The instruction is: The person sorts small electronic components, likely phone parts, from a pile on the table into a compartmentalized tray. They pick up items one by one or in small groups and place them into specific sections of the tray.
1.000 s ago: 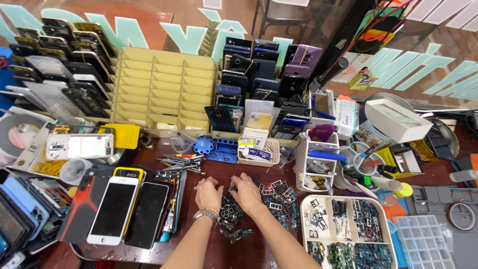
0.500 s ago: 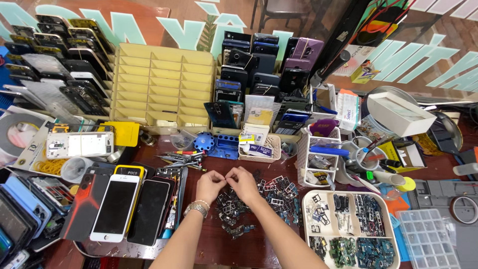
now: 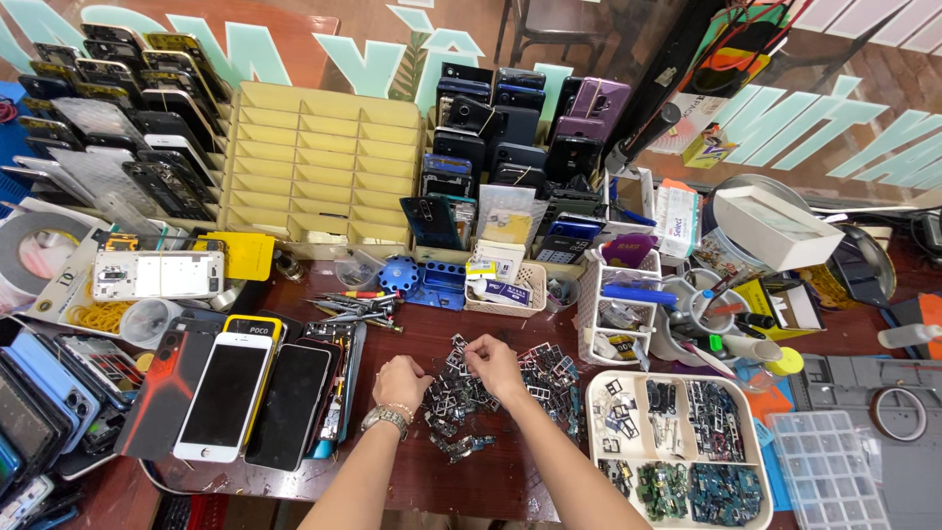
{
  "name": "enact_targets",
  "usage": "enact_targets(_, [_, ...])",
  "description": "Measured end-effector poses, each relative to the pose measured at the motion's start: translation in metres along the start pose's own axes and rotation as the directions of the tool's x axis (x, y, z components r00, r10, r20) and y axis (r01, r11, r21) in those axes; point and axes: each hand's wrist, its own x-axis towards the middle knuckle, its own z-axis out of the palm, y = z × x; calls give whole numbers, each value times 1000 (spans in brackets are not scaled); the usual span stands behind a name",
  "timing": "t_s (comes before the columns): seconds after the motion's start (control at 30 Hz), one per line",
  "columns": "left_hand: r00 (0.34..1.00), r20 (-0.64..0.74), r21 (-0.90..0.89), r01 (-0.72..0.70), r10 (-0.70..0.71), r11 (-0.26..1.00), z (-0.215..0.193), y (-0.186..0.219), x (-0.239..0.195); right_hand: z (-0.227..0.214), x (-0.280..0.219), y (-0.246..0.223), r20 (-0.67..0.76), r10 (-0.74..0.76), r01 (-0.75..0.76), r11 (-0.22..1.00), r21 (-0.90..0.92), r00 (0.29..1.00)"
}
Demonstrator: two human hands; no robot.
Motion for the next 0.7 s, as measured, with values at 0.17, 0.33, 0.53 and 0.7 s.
enact_targets(0.17, [983, 169, -348, 129, -73, 928, 12, -12, 14, -4, -10, 3, 57, 23, -28, 996, 88, 998])
enact_targets(0.33, [931, 359, -702, 223, 65, 676, 10, -11, 19, -11, -22, -8, 83, 54, -64, 991, 114, 995])
enact_targets(0.53, [861, 494, -696, 311, 118, 647, 2, 10, 8, -20, -28, -11, 100, -1, -19, 980, 199, 995])
enact_targets(0.7, [821, 547, -707, 349, 163, 614, 7, 33, -7, -35, -32, 6, 119, -107, 65, 946, 316, 987])
